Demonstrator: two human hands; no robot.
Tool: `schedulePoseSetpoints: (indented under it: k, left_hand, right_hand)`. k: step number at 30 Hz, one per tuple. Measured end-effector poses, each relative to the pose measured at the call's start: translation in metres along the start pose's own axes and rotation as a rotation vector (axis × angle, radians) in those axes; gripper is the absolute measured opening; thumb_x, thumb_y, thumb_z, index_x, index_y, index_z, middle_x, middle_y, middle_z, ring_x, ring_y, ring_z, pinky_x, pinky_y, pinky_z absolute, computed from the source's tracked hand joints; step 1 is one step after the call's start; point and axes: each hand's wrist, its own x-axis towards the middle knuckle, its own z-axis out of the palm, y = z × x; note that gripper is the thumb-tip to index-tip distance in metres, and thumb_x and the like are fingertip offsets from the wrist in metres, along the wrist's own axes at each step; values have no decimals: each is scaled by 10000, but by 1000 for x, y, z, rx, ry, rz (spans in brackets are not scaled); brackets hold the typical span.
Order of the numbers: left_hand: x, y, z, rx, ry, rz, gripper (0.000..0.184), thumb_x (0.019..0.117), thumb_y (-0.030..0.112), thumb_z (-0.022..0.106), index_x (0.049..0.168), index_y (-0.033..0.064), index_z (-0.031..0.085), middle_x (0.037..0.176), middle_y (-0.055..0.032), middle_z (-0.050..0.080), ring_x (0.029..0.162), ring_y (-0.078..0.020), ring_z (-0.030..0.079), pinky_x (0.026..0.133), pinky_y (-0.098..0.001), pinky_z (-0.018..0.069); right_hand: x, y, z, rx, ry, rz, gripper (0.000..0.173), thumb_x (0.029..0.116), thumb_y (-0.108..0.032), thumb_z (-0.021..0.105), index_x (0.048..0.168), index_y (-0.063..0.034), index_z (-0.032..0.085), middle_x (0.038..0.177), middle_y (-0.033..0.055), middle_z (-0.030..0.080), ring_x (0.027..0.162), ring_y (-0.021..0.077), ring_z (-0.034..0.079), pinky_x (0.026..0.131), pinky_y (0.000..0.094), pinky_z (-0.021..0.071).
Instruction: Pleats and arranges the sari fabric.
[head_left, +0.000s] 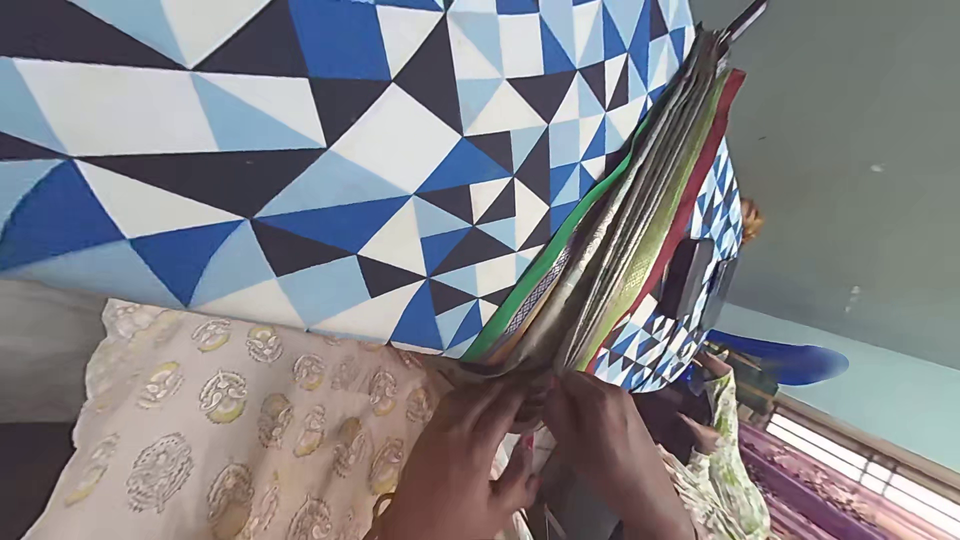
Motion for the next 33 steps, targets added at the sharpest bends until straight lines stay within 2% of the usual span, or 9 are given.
schedulePoseSetpoints:
  k: [2,3,5,7,9,17,22,27,33]
  left_hand:
    - [17,7,-21,43,139,0,317,955,314,591,1113,105,768,1101,-53,768,1008,-154,724,871,-287,573]
    - [28,9,-28,43,169,4,304,969,285,599,1135,86,757,1120,-73,759,1017,-148,720,874,-257,575]
    - [50,10,-28,96,157,16,344,961,246,613,1204,30,726,1162,-128,743,983,-202,738,832,-295,599]
    - [63,11,-19,173,105,22,378,945,250,622,1208,-4,715,1079,-148,753,890,-254,756,754,-357,618]
    - [67,11,-12,230,74,13,363,938,272,625,1144,-6,736,943,-131,758,769,-256,751,652,-375,612]
    - [77,18,-5,396,-24,2,301,922,296,650,926,11,749,691,-114,680,587,-279,692,496,-410,539]
    - [76,15,-1,329,-103,20,177,912,165,659,826,22,719,654,-128,648,573,-301,678,496,-437,535]
    - [82,11,-15,97,-351,-53,165,980,105,596,943,-8,711,758,-185,684,711,-364,711,638,-505,569]
    - [91,6,-28,-34,-496,-50,158,977,54,578,1004,-36,705,823,-193,702,782,-347,714,721,-477,570]
  right_hand:
    - [-1,2,0,11,-4,-7,321,911,-223,506,631,-86,579,549,23,511,444,135,520,407,305,422]
    - [-1,2,1,15,2,-9,318,912,-225,507,633,-91,581,550,20,511,443,130,517,407,298,420]
    - [-2,2,0,17,10,-1,309,906,-221,506,636,-94,588,546,15,510,438,130,513,404,296,415]
    - [-2,2,-2,16,6,5,295,900,-214,508,646,-91,595,547,17,514,439,133,514,405,300,412]
    - [-4,2,-2,17,6,3,291,896,-213,509,642,-95,588,546,13,508,437,128,508,403,291,407]
    - [-4,2,-3,21,31,-11,301,897,-206,495,621,-104,558,533,9,485,429,119,495,395,281,387]
    - [-1,-6,-10,19,37,-18,298,893,-205,502,618,-107,561,533,7,487,431,123,500,389,288,385]
    - [3,-10,-6,-17,18,-19,291,895,-212,505,646,-94,600,539,14,514,433,141,526,386,309,403]
    - [8,-14,-1,-8,3,-11,298,914,-218,509,669,-91,621,548,18,527,445,153,543,395,325,419]
